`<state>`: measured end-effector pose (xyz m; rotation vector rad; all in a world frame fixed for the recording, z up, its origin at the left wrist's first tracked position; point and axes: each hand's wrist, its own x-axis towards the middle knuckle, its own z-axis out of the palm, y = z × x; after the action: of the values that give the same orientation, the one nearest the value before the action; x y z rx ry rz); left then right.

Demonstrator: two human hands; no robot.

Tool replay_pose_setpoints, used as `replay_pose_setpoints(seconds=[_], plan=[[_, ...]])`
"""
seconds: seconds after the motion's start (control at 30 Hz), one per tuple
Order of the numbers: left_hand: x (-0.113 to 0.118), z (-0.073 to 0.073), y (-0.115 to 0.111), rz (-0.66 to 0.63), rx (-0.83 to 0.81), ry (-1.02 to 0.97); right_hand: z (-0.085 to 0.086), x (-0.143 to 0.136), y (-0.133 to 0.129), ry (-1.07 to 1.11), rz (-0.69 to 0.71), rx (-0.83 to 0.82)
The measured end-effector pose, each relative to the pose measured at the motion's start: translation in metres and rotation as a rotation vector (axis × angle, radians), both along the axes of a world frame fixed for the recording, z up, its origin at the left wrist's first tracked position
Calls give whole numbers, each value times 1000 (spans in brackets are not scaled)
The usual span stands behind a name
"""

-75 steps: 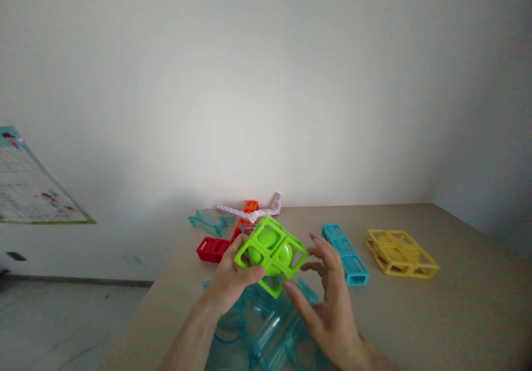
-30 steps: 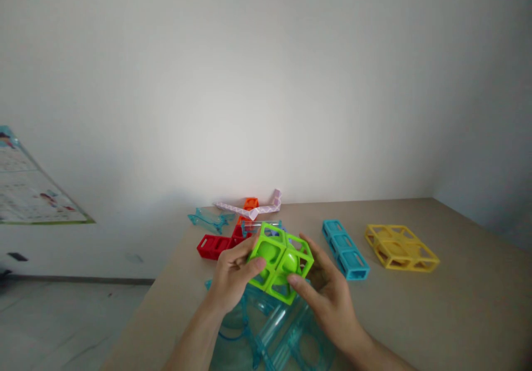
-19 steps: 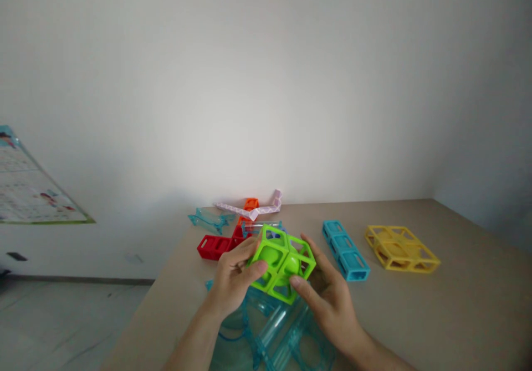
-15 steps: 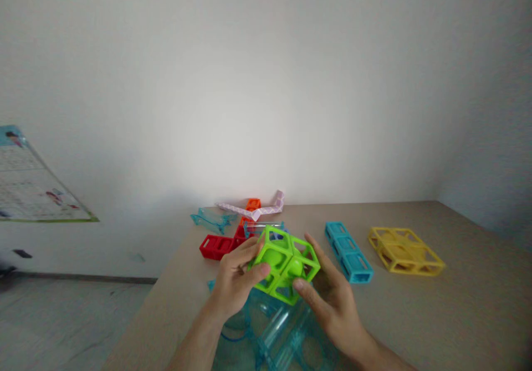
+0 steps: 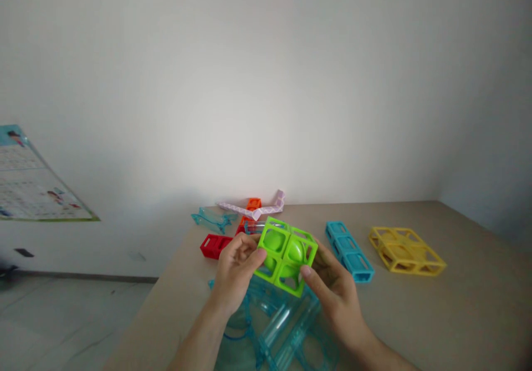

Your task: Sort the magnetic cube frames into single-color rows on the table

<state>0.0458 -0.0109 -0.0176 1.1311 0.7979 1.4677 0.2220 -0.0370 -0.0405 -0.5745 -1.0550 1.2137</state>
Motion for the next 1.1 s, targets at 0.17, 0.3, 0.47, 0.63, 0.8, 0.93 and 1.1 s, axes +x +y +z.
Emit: replay_pose_setpoints(seconds=[0.17,0.3,0.47,0.63,0.8,0.93,1.1], plan=[[3,4,-2,-49,-21,-62,1,-1,-1,2,-6,-9],[4,4,-1,-41,9,-62,1,-1,-2,11,-10,-8],[4,3,0,-51,32,-102,2,-1,-1,-2,-13,-3],[3,3,0,-52,44,-122,3,0,-2,-7,-10,2],[4,5,-1,-59,53,-128,5,0,-2,-12,-5,6],[3,6,-1,-63,65,-129,4,-1,-2,-19,-23,16],[3,5,0,-60,65,-99,4,0,-2,-31,-30,6]])
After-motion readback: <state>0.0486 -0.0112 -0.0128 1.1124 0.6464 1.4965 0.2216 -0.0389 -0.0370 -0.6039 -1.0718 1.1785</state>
